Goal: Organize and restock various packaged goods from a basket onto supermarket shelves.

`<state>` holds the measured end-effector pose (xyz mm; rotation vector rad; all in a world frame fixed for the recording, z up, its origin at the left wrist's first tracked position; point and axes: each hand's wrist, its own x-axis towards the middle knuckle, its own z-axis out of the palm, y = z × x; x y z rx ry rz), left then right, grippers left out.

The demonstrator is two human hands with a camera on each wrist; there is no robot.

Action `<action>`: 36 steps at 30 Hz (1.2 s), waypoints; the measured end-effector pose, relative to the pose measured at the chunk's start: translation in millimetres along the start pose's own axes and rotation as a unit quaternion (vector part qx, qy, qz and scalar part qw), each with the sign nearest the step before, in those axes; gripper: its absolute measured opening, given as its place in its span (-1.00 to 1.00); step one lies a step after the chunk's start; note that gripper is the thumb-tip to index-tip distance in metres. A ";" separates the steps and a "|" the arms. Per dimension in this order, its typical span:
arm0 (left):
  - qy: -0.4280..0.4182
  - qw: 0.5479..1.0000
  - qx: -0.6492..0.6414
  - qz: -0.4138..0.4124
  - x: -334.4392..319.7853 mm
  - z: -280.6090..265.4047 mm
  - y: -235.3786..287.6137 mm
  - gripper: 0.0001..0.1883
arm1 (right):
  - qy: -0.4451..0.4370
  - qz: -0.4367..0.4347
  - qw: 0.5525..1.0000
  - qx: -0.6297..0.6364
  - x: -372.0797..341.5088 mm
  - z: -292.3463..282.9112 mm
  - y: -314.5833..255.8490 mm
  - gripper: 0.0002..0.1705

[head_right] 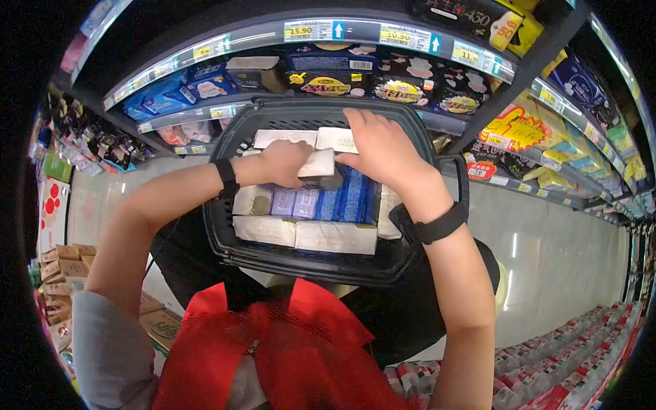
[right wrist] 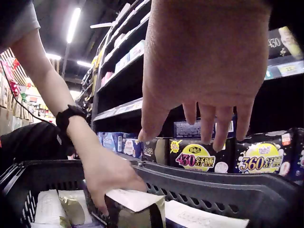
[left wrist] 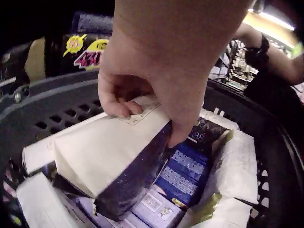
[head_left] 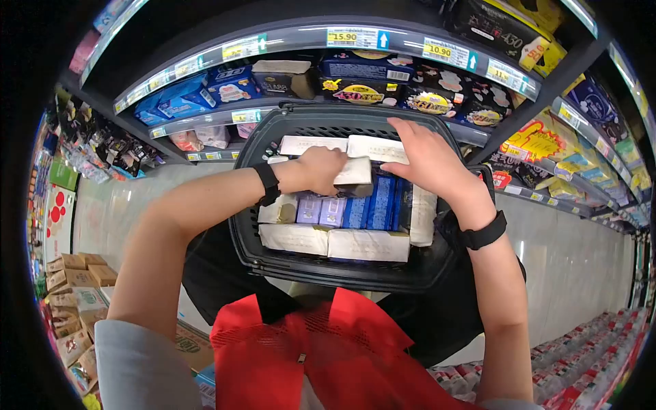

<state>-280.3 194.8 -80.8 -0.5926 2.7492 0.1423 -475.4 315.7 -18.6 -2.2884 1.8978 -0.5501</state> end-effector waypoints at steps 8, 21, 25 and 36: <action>-0.099 0.970 -0.098 -0.201 0.2 20.5 -5.2 -0.21 | -0.001 0.000 1.000 -0.008 0.0 3.9 9.3 -0.32; -0.188 0.876 -0.275 -0.348 -11.1 55.4 -65.0 -0.42 | -0.057 0.042 0.998 0.000 1.5 0.0 8.0 -0.30; -0.161 0.865 -0.308 -0.363 -17.0 60.5 -63.3 -0.38 | -0.044 0.034 0.998 0.004 0.6 4.9 10.4 -0.31; -0.064 0.945 0.004 0.320 -8.9 58.9 -40.3 -0.63 | -0.038 0.018 0.999 -0.005 -6.2 12.9 9.3 -0.35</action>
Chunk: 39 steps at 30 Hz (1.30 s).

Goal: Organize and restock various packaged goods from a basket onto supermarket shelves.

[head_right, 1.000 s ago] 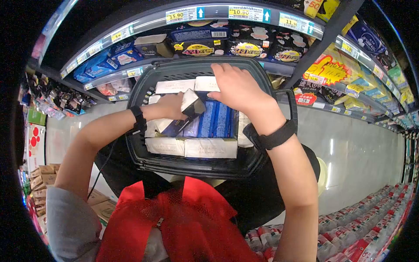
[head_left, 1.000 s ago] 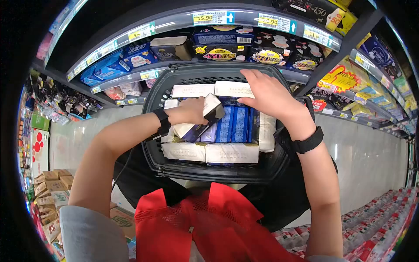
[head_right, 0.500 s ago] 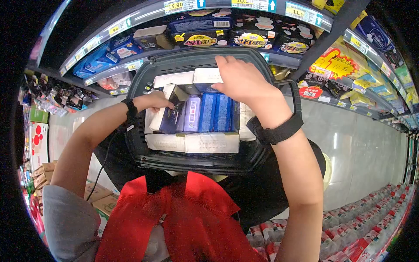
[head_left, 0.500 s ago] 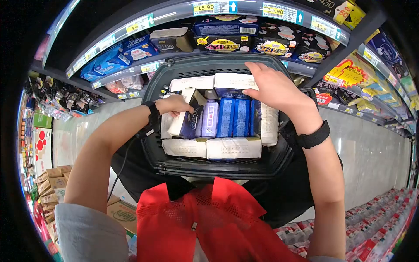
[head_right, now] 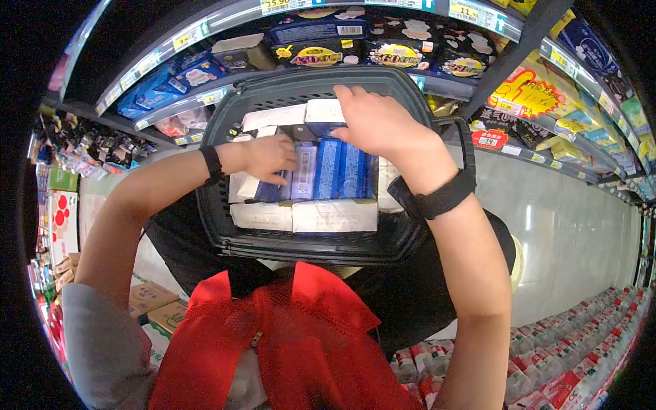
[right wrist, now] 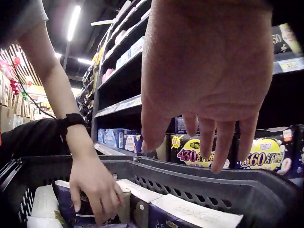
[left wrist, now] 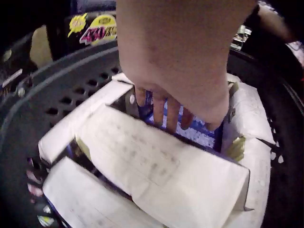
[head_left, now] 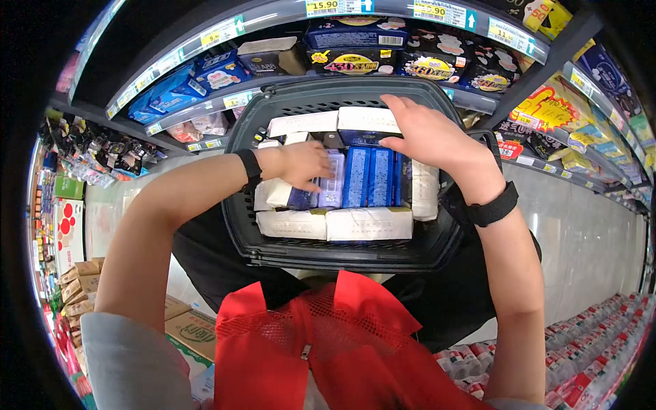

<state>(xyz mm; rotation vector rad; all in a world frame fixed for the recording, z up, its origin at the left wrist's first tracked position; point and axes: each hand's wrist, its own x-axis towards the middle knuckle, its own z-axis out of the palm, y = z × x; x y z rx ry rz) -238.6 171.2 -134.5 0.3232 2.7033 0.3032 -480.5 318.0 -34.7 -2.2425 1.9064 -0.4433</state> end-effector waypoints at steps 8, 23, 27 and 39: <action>0.051 0.999 0.007 0.016 -13.6 46.2 -15.0 -0.78 | -0.086 0.030 0.996 0.026 1.7 -6.6 -2.3 -0.31; 0.034 0.986 0.047 -0.155 2.1 57.1 -43.0 -0.68 | -0.085 0.038 0.995 0.024 -4.8 1.9 12.9 -0.45; -0.033 0.984 -0.008 -0.177 0.6 51.7 -50.3 -0.64 | -0.098 0.058 0.993 0.025 -3.9 -2.5 16.5 -0.43; 0.236 0.896 -0.323 -0.192 16.2 -95.4 -5.3 -0.79 | -0.044 0.087 0.995 0.023 1.1 -24.0 17.3 -0.29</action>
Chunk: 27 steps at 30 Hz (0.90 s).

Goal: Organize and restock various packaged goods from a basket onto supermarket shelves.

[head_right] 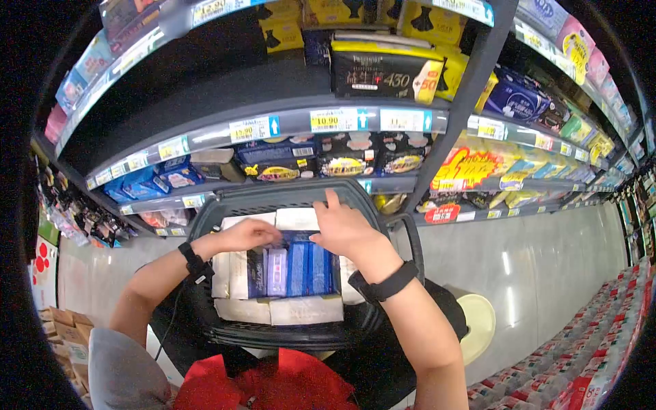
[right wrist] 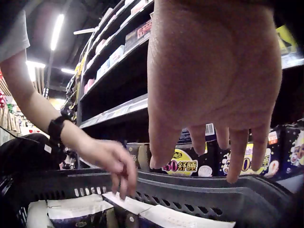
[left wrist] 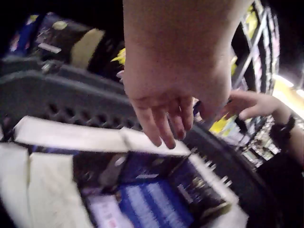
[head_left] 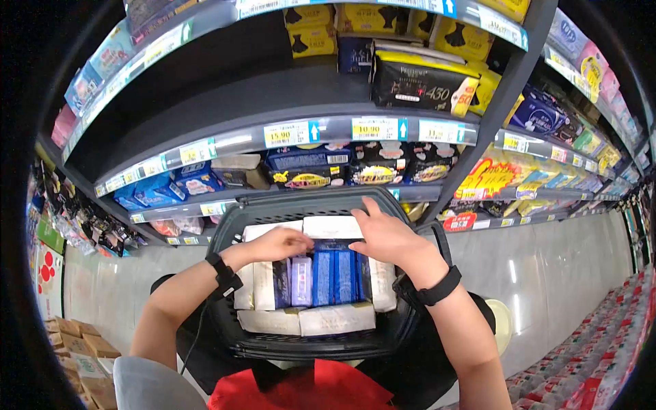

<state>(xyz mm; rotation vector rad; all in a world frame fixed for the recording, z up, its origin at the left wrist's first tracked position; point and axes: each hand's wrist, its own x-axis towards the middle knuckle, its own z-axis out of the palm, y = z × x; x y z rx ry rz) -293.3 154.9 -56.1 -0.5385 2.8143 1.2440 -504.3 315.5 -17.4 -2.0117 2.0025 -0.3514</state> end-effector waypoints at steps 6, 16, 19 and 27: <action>0.309 0.840 0.244 0.374 67.0 -91.2 155.6 -0.73 | -0.014 0.059 0.998 -0.004 6.7 -21.1 1.8 -0.25; 0.499 0.846 0.164 0.096 225.9 -159.5 134.1 -0.64 | -0.010 0.065 0.998 -0.003 -11.6 -24.9 7.4 -0.26; 0.428 0.828 0.346 0.113 218.9 -186.9 116.8 -0.49 | 0.040 0.064 0.997 -0.030 -17.7 -20.8 15.2 -0.33; 0.283 0.805 0.520 0.022 212.6 -206.6 141.1 -0.24 | 0.044 0.074 0.996 -0.028 -9.1 -19.3 24.1 -0.36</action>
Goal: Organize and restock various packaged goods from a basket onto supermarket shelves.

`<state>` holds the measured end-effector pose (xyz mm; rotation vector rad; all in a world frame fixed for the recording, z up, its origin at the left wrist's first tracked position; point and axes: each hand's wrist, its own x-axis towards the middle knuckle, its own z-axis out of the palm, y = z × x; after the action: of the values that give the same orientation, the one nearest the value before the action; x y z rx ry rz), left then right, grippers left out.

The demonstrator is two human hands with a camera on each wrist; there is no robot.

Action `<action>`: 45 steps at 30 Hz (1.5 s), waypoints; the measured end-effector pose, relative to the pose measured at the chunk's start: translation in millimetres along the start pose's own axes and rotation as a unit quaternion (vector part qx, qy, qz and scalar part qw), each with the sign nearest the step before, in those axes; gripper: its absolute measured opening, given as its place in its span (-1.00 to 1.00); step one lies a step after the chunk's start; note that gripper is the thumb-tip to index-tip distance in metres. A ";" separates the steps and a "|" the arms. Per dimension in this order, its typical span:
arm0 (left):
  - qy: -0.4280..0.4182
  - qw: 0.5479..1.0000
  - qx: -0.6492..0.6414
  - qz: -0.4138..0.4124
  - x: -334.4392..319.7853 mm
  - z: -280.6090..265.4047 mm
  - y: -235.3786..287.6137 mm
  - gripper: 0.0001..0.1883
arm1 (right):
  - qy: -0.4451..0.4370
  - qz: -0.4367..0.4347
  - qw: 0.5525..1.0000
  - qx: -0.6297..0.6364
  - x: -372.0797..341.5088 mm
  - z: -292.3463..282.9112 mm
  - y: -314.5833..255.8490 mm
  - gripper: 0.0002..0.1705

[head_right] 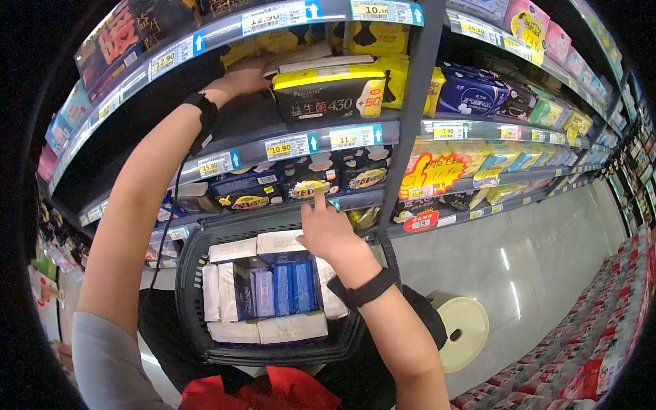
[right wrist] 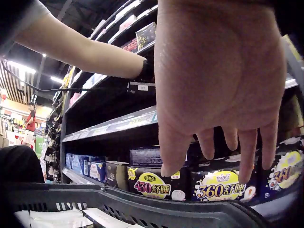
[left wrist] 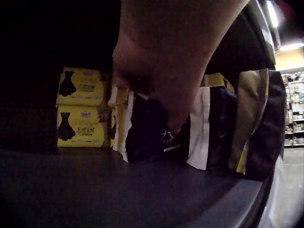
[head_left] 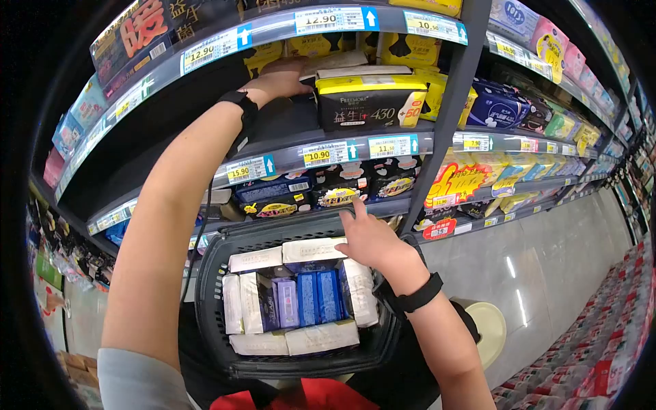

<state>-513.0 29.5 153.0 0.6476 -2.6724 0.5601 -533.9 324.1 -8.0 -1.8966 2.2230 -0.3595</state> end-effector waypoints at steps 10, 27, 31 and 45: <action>-0.032 0.988 0.084 -0.123 -91.2 -25.9 -68.0 -0.42 | -0.042 -0.003 0.999 0.031 -1.8 -13.4 -11.2 -0.32; 0.046 0.971 -0.233 0.029 -385.6 -43.9 7.4 -0.51 | 0.224 -0.272 0.892 0.283 -0.3 27.1 -70.5 -0.04; -0.080 0.946 -0.303 -0.084 -389.0 -20.6 50.1 -0.43 | 0.094 -0.153 0.940 0.292 -6.1 33.1 -75.4 -0.21; -0.364 0.669 -0.532 -0.369 -386.2 66.4 77.3 -0.39 | 0.249 -0.239 0.930 0.125 5.8 50.0 -62.1 -0.51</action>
<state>-241.2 202.8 -82.8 1.5494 -2.2834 -1.6493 -461.3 306.3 -36.3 -2.3710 1.7963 -1.2604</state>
